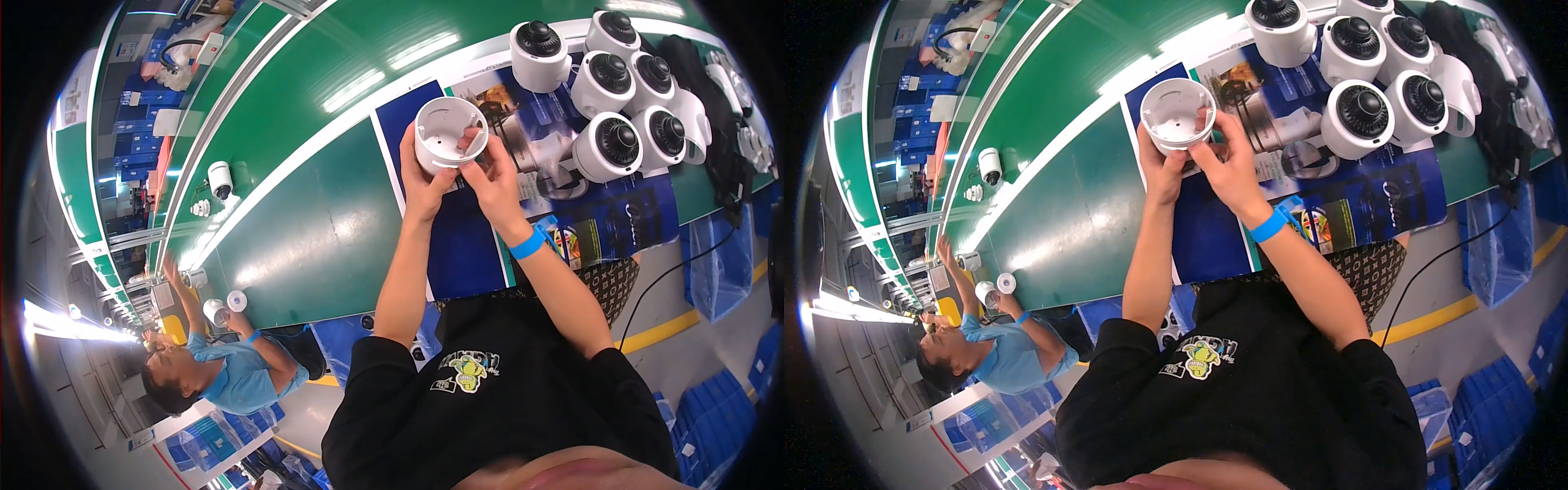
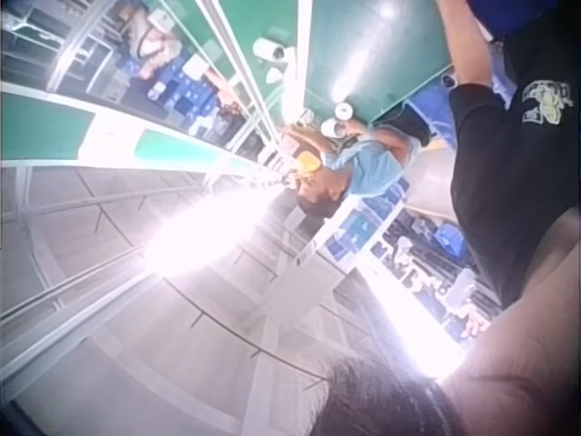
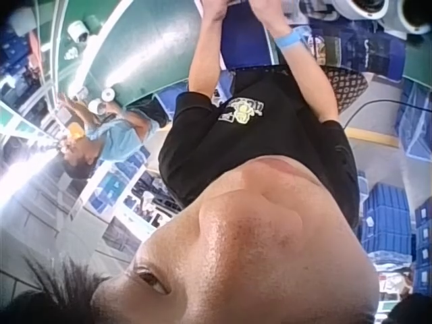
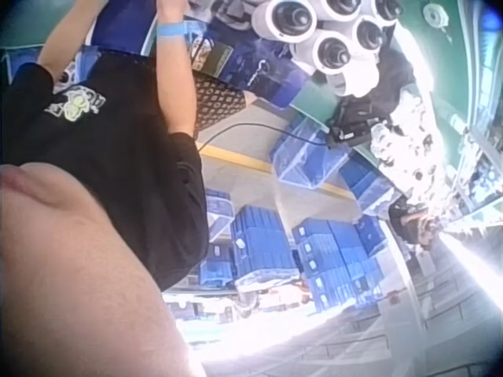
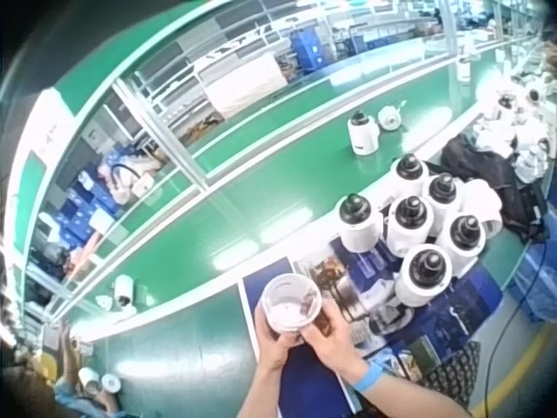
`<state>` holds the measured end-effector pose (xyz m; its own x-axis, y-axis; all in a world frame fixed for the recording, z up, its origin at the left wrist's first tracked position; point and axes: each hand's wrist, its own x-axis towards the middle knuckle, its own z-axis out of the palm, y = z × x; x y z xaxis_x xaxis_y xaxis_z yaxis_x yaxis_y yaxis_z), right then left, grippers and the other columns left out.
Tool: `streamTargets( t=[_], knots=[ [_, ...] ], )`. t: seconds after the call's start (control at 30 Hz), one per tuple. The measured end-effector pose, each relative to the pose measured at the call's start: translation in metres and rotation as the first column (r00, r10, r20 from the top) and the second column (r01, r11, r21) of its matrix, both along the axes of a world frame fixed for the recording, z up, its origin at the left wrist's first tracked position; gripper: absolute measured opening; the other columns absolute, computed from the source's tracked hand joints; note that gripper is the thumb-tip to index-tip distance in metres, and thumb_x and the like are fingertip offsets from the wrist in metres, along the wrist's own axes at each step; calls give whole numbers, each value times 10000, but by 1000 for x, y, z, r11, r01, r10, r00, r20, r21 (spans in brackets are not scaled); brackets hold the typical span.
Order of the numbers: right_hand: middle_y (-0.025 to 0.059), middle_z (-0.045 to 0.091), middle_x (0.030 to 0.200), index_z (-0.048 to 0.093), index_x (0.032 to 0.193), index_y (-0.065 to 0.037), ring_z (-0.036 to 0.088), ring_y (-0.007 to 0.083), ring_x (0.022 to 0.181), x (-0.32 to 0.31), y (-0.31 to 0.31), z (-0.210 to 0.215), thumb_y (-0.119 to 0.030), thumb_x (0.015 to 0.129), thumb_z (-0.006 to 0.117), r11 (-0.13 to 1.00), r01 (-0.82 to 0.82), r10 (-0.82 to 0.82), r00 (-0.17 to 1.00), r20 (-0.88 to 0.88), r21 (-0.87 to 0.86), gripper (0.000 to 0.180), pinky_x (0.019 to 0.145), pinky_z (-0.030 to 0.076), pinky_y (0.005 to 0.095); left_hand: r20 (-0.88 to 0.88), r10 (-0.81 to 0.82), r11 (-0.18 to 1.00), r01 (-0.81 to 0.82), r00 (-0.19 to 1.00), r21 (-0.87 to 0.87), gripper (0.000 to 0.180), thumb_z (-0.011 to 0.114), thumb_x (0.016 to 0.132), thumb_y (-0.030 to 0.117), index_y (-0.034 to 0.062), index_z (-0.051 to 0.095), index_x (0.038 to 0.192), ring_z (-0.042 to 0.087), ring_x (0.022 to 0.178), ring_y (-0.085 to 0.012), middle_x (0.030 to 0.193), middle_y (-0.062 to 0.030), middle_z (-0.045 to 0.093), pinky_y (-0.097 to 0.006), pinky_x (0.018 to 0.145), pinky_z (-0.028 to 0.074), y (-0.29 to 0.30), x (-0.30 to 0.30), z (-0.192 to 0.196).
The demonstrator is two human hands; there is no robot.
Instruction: Assembling electronic security cameras by installing circuit boards and housings on a manufacturing line.
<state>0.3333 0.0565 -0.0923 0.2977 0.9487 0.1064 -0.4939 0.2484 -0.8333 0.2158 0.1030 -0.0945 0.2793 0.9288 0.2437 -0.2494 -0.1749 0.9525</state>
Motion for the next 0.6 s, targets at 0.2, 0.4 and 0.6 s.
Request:
streamTargets(
  t=[0.2, 0.4, 0.6],
  knots=[
    [103, 492, 1183, 527, 1205, -21, 541, 199, 1038, 2, -2, 6, -80, 807, 658, 988, 138, -153, 945, 288, 71, 423, 841, 470, 294, -39, -45, 999, 45, 998, -7, 825, 743, 758, 294, 22, 283, 1386, 471, 1199, -227, 1301, -128, 450, -368, 1002, 394, -3, -3, -4],
    [132, 504, 1180, 542, 1191, -20, 545, 240, 1029, 1, -4, 11, -110, 808, 656, 984, 144, -172, 911, 376, 101, 410, 847, 461, 319, -16, -9, 999, 9, 1000, -51, 766, 703, 789, 288, 14, 299, 1380, 487, 1176, -218, 1292, -124, 468, -348, 986, 404, -3, -7, -13],
    [131, 502, 1175, 538, 1186, -15, 553, 228, 1015, 0, -2, 7, -132, 807, 668, 983, 161, -185, 908, 377, 93, 418, 822, 481, 306, 3, 5, 994, -5, 1000, -112, 732, 687, 805, 276, 13, 317, 1379, 495, 1168, -215, 1285, -123, 481, -344, 977, 414, -4, -3, -7]
  ],
)
